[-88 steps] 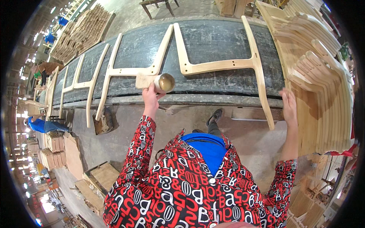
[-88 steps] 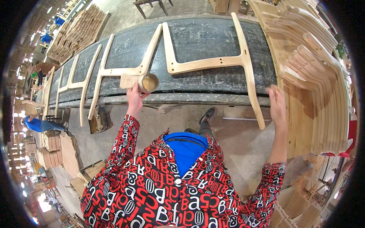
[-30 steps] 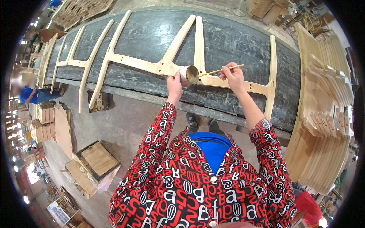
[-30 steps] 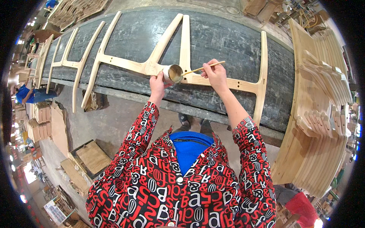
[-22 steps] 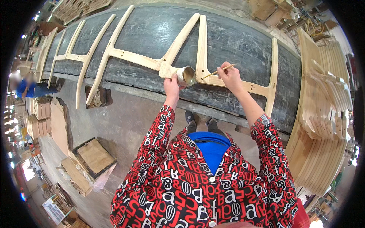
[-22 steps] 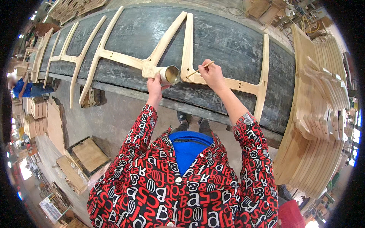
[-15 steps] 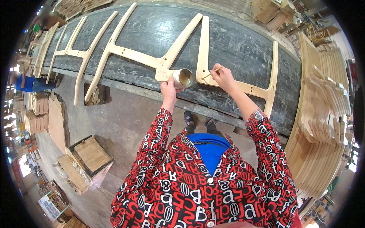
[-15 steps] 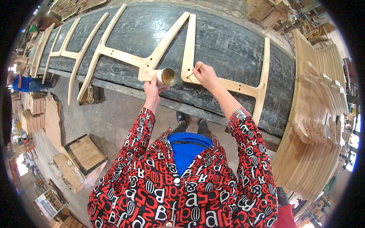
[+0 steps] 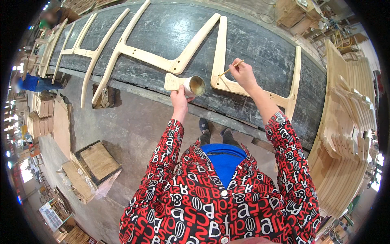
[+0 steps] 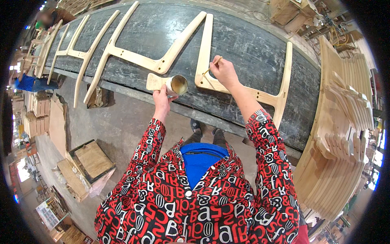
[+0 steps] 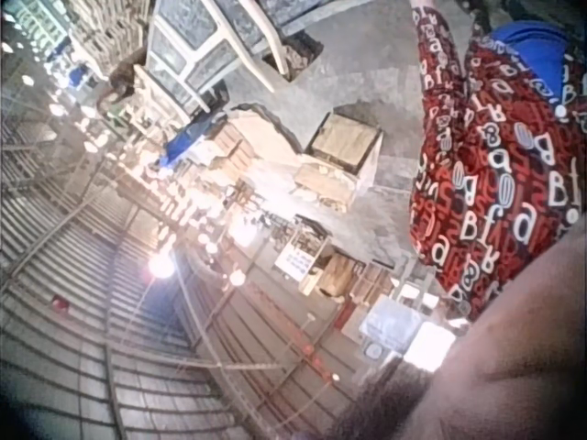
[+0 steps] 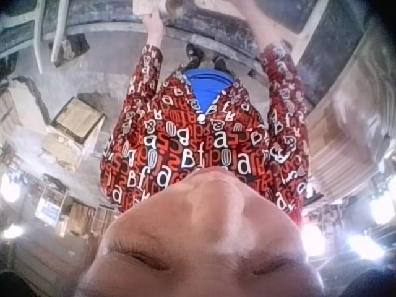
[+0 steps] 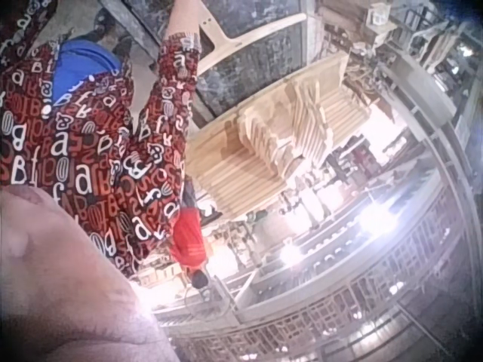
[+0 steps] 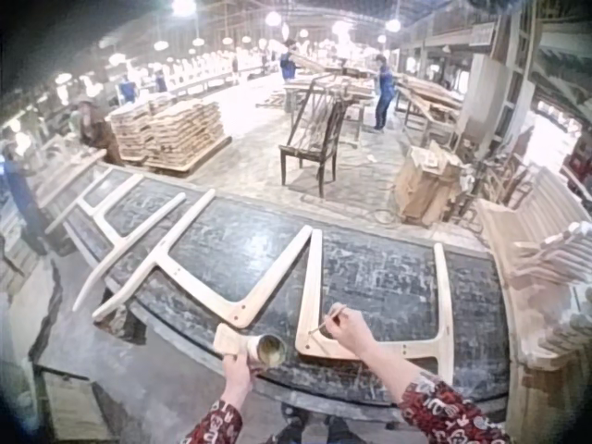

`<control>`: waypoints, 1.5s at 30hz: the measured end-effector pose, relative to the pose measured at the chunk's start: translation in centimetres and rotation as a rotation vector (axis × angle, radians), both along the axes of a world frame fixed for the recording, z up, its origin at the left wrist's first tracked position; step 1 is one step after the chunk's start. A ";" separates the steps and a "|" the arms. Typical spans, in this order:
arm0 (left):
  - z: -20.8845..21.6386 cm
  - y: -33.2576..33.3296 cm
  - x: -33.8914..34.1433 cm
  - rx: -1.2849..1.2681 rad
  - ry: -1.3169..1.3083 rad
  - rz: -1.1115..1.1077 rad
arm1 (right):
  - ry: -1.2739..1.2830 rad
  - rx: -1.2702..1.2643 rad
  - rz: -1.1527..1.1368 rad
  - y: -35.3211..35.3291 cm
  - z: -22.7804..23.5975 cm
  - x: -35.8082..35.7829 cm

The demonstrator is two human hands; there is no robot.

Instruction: The person applies a liquid finish to wooden chair legs using a brush, repeatedly dipping the brush into a small container and coating the legs. The person then pours the remaining liquid into a larger container and wipes the brush with a cloth.

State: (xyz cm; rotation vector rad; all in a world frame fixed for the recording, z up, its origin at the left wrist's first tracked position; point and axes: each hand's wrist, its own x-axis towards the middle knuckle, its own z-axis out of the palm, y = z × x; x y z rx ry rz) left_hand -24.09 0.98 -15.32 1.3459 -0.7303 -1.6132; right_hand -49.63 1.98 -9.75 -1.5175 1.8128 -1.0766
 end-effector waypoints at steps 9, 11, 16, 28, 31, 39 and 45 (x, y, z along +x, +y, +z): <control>0.4 0.5 0.8 -0.015 0.011 0.024 | 0.211 0.009 0.210 -0.6 0.4 1.6; 0.5 0.4 0.5 -0.025 0.015 0.011 | 0.279 -0.006 0.222 -1.3 0.8 1.1; 0.5 -0.3 0.6 -0.060 -0.009 -0.009 | 0.376 -0.062 0.478 -1.8 1.8 0.2; 1.5 -3.0 -0.8 -0.214 -0.119 -0.029 | -0.512 0.062 -0.083 1.2 0.3 -2.5; 2.5 -3.2 -3.2 -0.300 -0.225 -0.085 | -0.743 -0.039 -0.140 2.2 -0.8 -2.3; 3.5 -3.1 -5.2 -0.459 -0.320 -0.292 | -0.941 -0.016 -0.169 3.0 -1.4 -1.2; 5.0 -2.3 -7.0 -0.294 -0.098 -0.184 | -1.156 0.167 -0.384 4.0 -2.6 -1.4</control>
